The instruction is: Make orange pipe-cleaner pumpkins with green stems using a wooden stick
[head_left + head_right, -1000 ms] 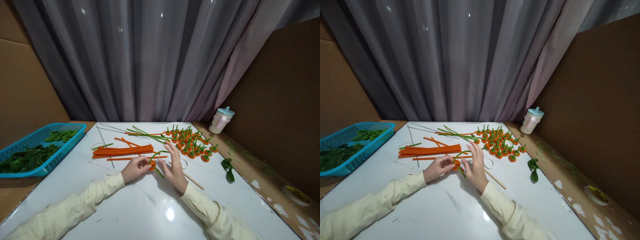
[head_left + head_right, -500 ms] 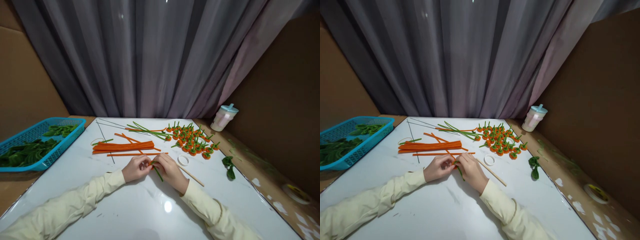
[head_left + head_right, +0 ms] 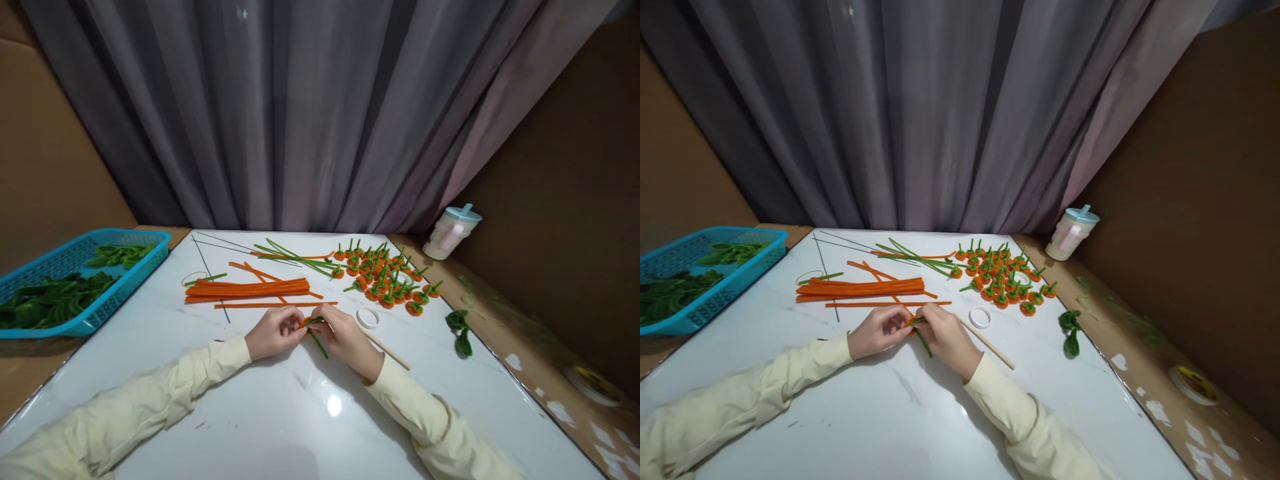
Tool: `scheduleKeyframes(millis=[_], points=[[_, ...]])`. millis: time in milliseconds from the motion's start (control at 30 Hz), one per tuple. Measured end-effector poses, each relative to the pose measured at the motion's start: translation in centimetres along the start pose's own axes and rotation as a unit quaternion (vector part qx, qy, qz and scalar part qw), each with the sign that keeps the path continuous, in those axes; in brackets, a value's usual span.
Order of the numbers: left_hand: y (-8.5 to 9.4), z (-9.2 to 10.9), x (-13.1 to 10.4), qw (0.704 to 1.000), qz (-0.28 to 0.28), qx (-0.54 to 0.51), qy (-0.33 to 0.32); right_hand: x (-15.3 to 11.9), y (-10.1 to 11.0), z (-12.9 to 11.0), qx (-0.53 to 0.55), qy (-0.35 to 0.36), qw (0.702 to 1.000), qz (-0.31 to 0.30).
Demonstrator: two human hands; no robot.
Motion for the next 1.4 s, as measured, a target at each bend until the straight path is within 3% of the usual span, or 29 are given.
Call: scheduleKeyframes(millis=[167,333,500,600,733,833,967,1133,1300,1400], points=[[-0.1,0.2,0.0,1.000,0.005,0.016,-0.009,0.6,1.0,0.0,0.052,-0.056,0.997,-0.034],[0.0,0.8,-0.3,0.997,0.043,0.057,-0.030,0.2,0.6,0.1,0.101,-0.188,0.976,-0.050],[0.3,0.7,-0.4,0.997,0.069,0.017,0.038,0.0,-0.1,0.1,0.171,-0.271,0.945,-0.064],[-0.1,0.1,-0.5,0.986,0.015,-0.085,0.145,0.2,0.4,-0.2,0.137,-0.240,0.959,-0.059],[-0.8,-0.5,-0.6,0.941,-0.056,-0.144,0.301,0.3,0.9,-0.9,0.060,-0.169,0.982,-0.064],[-1.1,0.1,-0.8,0.895,-0.103,-0.203,0.383,0.5,0.9,-1.5,0.055,-0.118,0.989,-0.072],[-0.9,1.1,-1.2,0.814,-0.099,-0.325,0.471,1.0,0.9,-2.2,0.046,-0.056,0.995,-0.072],[-0.6,1.5,-1.5,0.785,-0.086,-0.383,0.478,1.4,1.2,-2.8,0.025,-0.032,0.998,-0.052],[-0.4,2.6,-1.2,0.816,-0.086,-0.382,0.424,1.2,2.3,-3.6,-0.007,-0.053,0.997,-0.052],[-0.4,3.2,-1.2,0.829,-0.087,-0.366,0.414,1.1,2.8,-4.4,-0.054,-0.058,0.992,-0.097]])
Point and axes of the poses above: each hand's wrist, its own x-axis towards the middle knuckle, its own y-axis out of the back of the hand, z = x × y, the point moved 5 cm from there along x, towards the middle knuckle, and after that the axes turned 11 degrees about z, right-handed, at the moved point
